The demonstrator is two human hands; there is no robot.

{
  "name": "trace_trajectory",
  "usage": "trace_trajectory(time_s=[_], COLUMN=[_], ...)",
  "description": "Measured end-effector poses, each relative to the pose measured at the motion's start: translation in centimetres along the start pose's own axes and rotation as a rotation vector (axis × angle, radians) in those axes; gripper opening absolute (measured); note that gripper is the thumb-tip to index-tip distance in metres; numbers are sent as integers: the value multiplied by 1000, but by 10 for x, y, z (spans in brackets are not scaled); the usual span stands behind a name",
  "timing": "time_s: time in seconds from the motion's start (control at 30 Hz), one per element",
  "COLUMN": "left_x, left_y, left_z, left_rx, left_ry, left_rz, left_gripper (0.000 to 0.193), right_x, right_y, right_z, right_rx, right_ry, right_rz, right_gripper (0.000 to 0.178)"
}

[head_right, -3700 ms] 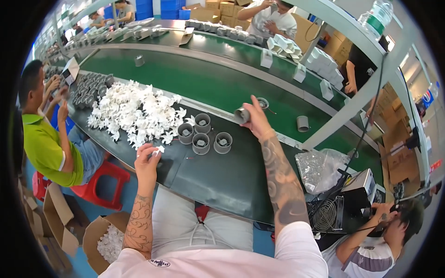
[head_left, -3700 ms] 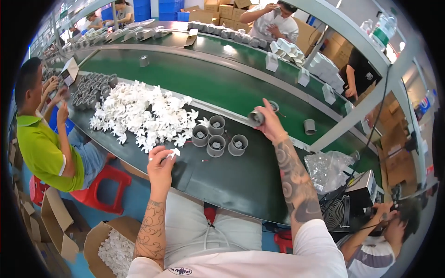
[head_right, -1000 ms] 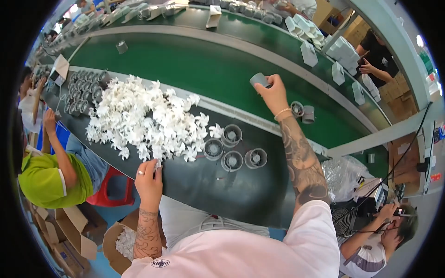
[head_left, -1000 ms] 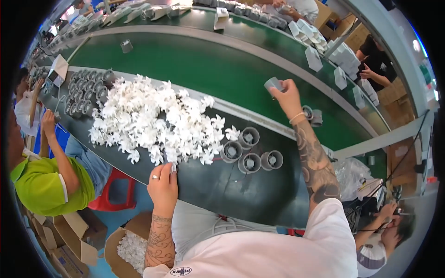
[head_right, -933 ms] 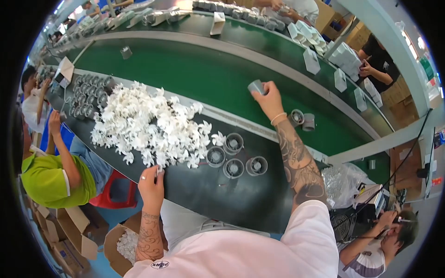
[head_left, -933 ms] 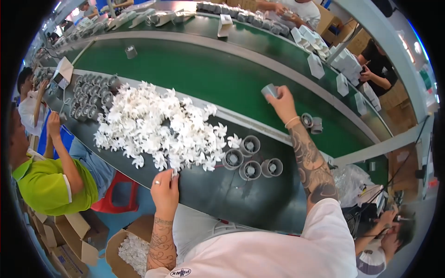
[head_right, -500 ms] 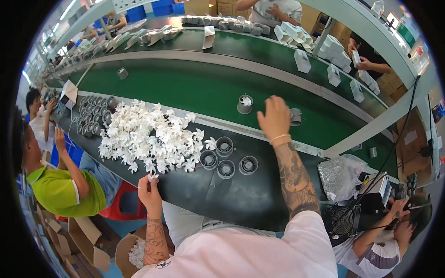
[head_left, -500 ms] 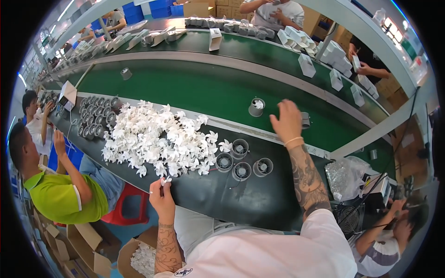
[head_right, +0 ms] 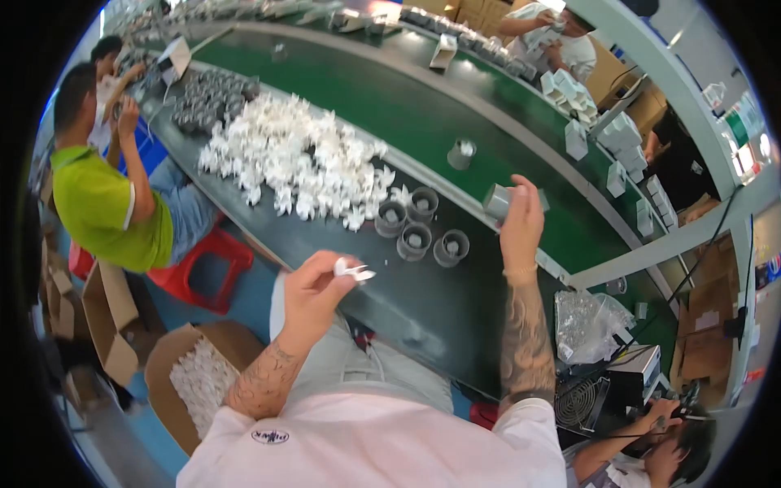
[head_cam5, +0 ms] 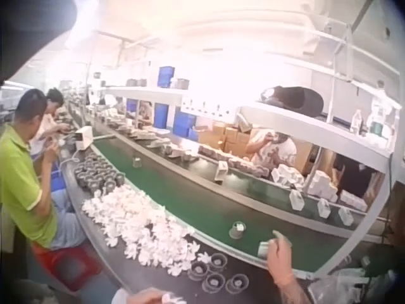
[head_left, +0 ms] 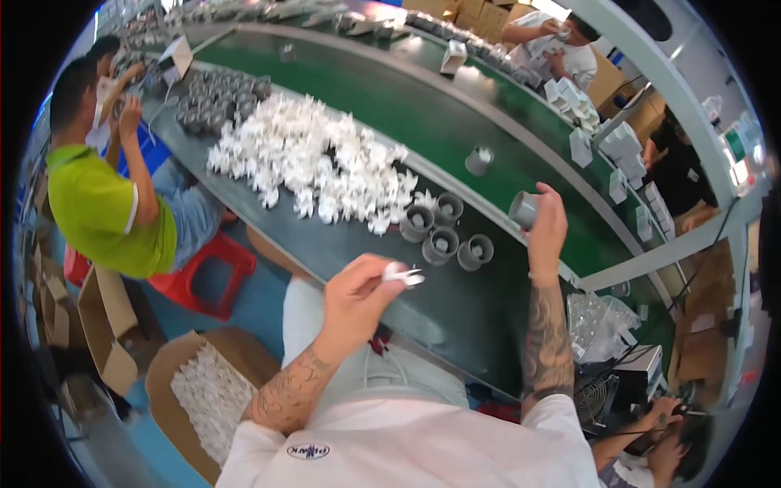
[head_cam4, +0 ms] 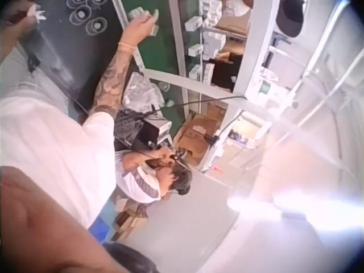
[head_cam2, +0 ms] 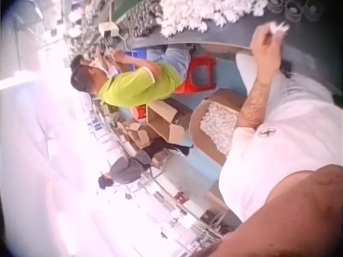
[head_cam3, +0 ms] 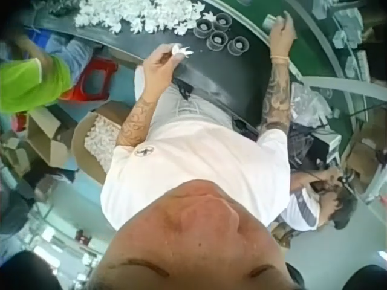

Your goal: The person assembles small plastic components by hand, inserting white pieces into grey housings on a production line.

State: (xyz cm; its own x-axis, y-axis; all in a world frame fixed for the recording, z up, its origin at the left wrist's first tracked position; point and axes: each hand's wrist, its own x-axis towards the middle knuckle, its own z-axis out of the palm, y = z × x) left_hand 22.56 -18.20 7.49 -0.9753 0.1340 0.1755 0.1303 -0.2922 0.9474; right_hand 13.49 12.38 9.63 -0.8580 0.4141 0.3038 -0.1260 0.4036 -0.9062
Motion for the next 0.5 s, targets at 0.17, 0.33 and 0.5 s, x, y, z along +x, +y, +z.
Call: trace_trajectory(time_s=[0.17,0.33,0.5], left_x=[-6,-25,-44], left_y=[18,29,31], left_z=[48,53,52], left_rx=[194,425,373], left_ry=[-237,-383,-370], left_rz=[365,415,328], left_gripper=[20,17,20], right_x=[-122,-150,-165], right_y=[-79,-77,-90], right_z=[6,-13,-18], right_rx=[663,764,635], right_ry=[-403,-552,-579], right_rz=[214,258,250], right_gripper=[57,61,58])
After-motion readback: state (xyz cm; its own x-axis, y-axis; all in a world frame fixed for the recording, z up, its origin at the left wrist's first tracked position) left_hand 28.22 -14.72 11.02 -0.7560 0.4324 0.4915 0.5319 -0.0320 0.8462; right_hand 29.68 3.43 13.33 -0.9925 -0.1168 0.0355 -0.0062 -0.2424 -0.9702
